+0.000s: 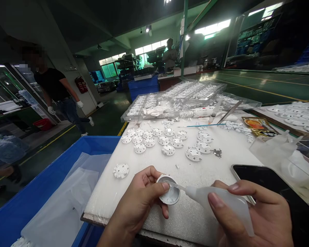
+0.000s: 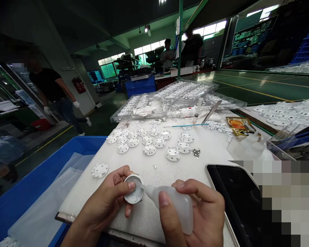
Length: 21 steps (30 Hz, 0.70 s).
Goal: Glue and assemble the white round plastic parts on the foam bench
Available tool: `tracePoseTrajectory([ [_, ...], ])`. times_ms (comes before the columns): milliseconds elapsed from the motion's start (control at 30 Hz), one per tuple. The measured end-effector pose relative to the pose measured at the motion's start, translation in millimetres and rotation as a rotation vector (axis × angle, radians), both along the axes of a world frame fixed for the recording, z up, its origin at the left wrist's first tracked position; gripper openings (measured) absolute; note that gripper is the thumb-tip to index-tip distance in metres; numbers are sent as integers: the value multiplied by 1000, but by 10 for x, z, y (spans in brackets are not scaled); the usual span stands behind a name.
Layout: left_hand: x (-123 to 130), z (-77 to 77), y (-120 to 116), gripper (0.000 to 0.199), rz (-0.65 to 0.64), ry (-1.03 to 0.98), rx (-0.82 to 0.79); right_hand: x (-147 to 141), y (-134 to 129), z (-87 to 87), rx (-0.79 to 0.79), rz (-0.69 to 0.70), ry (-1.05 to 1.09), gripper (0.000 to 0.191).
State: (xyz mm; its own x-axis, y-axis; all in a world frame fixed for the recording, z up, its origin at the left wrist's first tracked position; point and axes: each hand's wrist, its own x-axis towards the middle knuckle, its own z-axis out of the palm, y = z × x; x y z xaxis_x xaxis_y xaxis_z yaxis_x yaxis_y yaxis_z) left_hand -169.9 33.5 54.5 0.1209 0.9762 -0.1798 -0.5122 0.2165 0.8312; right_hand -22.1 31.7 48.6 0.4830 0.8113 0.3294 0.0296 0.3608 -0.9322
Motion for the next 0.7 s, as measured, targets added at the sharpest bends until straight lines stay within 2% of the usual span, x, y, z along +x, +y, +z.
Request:
tracePoseTrajectory([
  [267,-3,-2,13,22,-10,37,2,-8,8,18,22,9,71,35],
  [700,-3,9,4,23,-16,64,-1,-6,-7,55,-41,-19,64,34],
])
